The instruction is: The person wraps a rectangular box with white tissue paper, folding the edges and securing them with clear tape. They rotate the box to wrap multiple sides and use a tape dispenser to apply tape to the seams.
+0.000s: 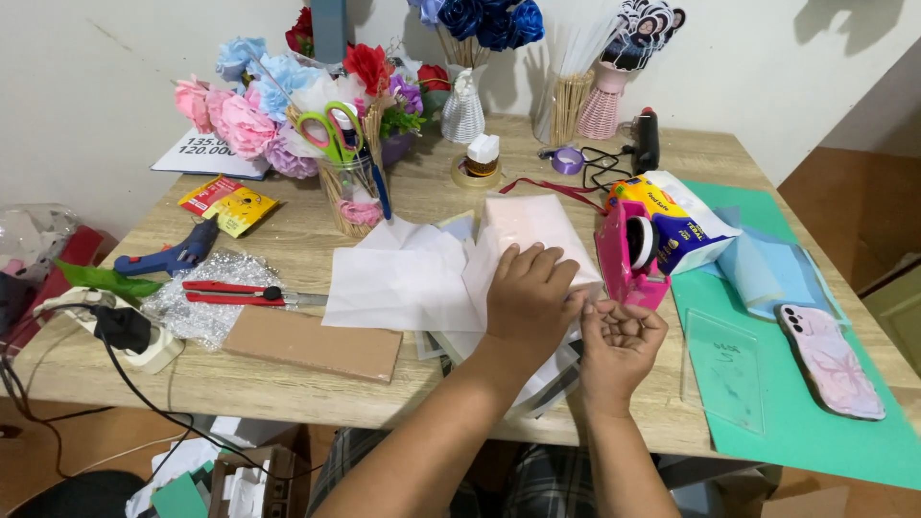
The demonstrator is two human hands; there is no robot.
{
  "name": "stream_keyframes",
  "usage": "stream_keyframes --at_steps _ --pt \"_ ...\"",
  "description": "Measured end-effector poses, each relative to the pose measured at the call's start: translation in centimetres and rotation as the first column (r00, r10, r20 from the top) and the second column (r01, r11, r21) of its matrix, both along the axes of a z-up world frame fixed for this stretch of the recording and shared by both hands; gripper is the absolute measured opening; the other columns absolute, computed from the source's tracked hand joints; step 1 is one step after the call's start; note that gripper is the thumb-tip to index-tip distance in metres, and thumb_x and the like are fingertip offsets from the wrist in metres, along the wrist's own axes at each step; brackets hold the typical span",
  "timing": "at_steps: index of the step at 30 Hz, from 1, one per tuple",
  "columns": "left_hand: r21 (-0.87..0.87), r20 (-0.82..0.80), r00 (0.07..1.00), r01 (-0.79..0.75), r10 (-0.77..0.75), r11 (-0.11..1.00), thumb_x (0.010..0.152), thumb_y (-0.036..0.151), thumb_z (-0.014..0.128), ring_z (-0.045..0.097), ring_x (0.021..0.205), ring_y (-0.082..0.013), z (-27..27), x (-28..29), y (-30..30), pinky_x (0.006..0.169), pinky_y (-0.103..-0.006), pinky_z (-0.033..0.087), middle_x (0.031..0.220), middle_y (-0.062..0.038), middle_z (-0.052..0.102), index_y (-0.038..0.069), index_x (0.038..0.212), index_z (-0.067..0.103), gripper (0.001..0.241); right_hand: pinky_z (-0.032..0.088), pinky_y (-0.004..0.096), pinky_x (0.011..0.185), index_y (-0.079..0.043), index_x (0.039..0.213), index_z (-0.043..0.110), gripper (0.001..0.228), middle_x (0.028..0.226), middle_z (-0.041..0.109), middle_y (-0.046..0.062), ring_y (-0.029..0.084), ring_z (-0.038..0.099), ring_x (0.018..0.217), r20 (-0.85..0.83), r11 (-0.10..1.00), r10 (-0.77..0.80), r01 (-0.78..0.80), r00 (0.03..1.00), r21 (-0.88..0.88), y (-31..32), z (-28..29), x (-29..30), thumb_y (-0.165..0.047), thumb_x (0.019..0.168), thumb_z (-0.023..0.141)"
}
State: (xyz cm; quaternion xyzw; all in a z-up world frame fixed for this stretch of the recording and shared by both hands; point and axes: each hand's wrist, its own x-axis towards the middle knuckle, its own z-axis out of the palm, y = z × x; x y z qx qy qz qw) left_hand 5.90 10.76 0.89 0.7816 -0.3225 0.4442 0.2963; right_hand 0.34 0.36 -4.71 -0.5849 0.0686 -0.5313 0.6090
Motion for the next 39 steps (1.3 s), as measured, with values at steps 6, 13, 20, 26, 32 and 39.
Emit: stream_keyframes --at_steps 6,13,20,26,32,39 --pt "0.004 0.047 0.999 -0.021 0.021 1.000 0.076 0.033 0.086 0.072 0.108 -0.0362 -0.6 0.5 0.0 0.105 -0.0586 0.049 0.107 -0.012 0.074 0.016 0.109 0.072 0.040 0.057 0.023 0.071 -0.008 0.122 0.040 0.050 0.094 0.069 0.014 0.010 0.066 0.079 -0.002 0.999 0.037 -0.037 0.999 -0.027 0.4 -0.1 0.1 0.007 0.091 0.077" --pt "0.017 0.054 0.999 -0.006 0.005 1.000 0.077 0.035 0.086 0.072 0.108 -0.0364 -0.5 0.4 0.4 0.104 -0.0587 0.049 0.107 -0.012 0.074 0.016 0.109 0.072 0.040 0.058 0.022 0.073 -0.008 0.121 0.041 0.049 0.097 0.071 0.015 0.010 0.067 0.079 0.007 0.999 0.051 -0.051 0.999 -0.019 0.9 -0.1 0.2 0.007 0.091 0.077" --pt "0.073 -0.001 0.998 0.056 -0.056 0.996 0.080 0.031 0.081 0.070 0.113 -0.0384 0.7 -0.5 1.6 0.105 -0.0602 0.047 0.112 -0.014 0.073 0.016 0.116 0.071 0.040 0.058 0.024 0.078 -0.009 0.130 0.036 0.056 0.104 0.071 0.018 0.013 0.069 0.091 0.013 0.994 0.089 -0.088 0.996 -0.065 1.7 0.3 0.0 0.010 0.092 0.073" --pt "0.090 0.030 0.999 0.043 -0.045 0.995 0.079 0.032 0.084 0.069 0.113 -0.0377 0.0 0.6 1.4 0.105 -0.0589 0.048 0.114 -0.014 0.072 0.016 0.118 0.069 0.045 0.057 0.029 0.089 -0.010 0.133 0.034 0.053 0.116 0.070 0.020 0.016 0.069 0.101 -0.008 0.978 0.195 -0.195 0.981 -0.073 1.4 -0.5 -0.5 0.014 0.094 0.060" --pt "0.107 0.080 0.997 0.007 -0.016 0.994 0.076 0.027 0.088 0.070 0.110 -0.0357 -0.6 1.0 0.6 0.105 -0.0567 0.049 0.111 -0.012 0.073 0.016 0.115 0.070 0.044 0.059 0.037 0.090 -0.009 0.129 0.039 0.040 0.117 0.071 0.022 0.022 0.071 0.101 0.019 0.921 0.369 -0.369 0.929 0.125 0.2 0.2 -1.7 0.007 0.097 0.056" --pt "0.135 0.038 0.999 -0.018 0.013 0.991 0.079 0.029 0.087 0.071 0.111 -0.0321 0.3 0.0 1.1 0.106 -0.0548 0.050 0.110 -0.009 0.073 0.018 0.114 0.069 0.041 0.060 0.032 0.064 -0.009 0.105 0.059 0.012 0.094 0.069 0.013 0.017 0.066 0.070 0.020 0.804 0.492 -0.462 0.871 0.375 -2.7 -3.7 -1.8 -0.020 0.107 0.059"
